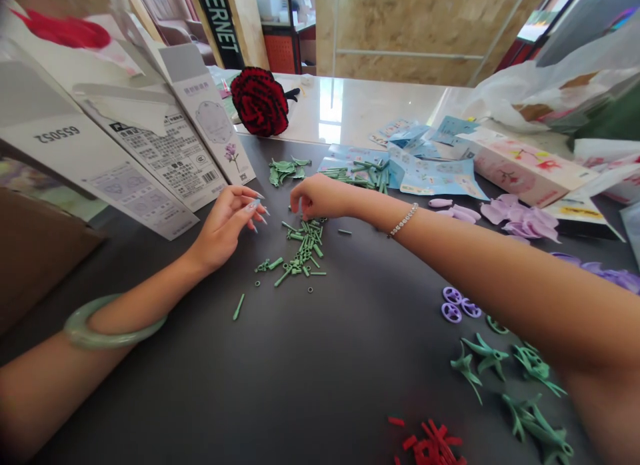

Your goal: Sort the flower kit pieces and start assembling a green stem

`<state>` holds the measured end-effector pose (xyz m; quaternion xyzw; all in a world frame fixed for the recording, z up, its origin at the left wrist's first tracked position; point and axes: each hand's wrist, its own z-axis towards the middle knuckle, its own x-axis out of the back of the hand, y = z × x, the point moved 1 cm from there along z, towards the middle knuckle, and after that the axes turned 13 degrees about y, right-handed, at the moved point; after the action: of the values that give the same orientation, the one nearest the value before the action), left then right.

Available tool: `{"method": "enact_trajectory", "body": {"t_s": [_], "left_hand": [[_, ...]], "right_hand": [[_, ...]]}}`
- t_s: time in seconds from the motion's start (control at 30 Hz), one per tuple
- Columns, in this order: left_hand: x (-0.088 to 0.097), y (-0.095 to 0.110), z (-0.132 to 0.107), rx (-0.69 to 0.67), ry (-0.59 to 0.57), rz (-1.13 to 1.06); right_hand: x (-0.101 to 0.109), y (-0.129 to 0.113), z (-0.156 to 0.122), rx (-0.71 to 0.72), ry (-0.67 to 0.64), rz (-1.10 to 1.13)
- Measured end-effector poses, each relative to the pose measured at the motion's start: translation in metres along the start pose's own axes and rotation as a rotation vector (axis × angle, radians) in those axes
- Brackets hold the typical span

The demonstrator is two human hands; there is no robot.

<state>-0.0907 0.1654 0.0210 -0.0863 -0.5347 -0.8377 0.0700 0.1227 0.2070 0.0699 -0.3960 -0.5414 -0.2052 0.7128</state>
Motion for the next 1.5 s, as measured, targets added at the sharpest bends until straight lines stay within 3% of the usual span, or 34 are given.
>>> {"method": "enact_trajectory", "body": {"t_s": [0.2, 0.37, 0.53, 0.83, 0.93, 1.03, 1.2, 1.5], "left_hand": [[0.000, 0.004, -0.006, -0.019, -0.024, 0.018], [0.000, 0.007, -0.010, -0.020, -0.044, 0.084], [0.000, 0.007, -0.009, -0.018, -0.023, 0.089], [-0.002, 0.007, -0.008, -0.033, -0.048, 0.113], [-0.002, 0.008, -0.008, -0.027, -0.052, 0.123], [-0.003, 0.009, -0.007, -0.031, -0.047, 0.127], [-0.003, 0.006, -0.004, -0.041, -0.053, 0.120], [-0.003, 0.009, -0.006, -0.038, -0.067, 0.149]], "right_hand": [[0.002, -0.005, 0.005, -0.059, 0.009, -0.063], [0.001, -0.003, 0.016, 0.070, 0.109, -0.172], [-0.008, 0.003, 0.026, 0.213, 0.028, -0.235], [-0.007, -0.001, 0.026, 0.280, 0.011, -0.308], [-0.002, -0.009, 0.011, 0.186, 0.066, -0.336], [0.007, -0.025, -0.012, -0.007, 0.151, -0.279], [0.011, -0.050, -0.050, -0.249, 0.006, -0.174], [-0.012, -0.051, -0.068, -0.213, -0.037, -0.298]]}}
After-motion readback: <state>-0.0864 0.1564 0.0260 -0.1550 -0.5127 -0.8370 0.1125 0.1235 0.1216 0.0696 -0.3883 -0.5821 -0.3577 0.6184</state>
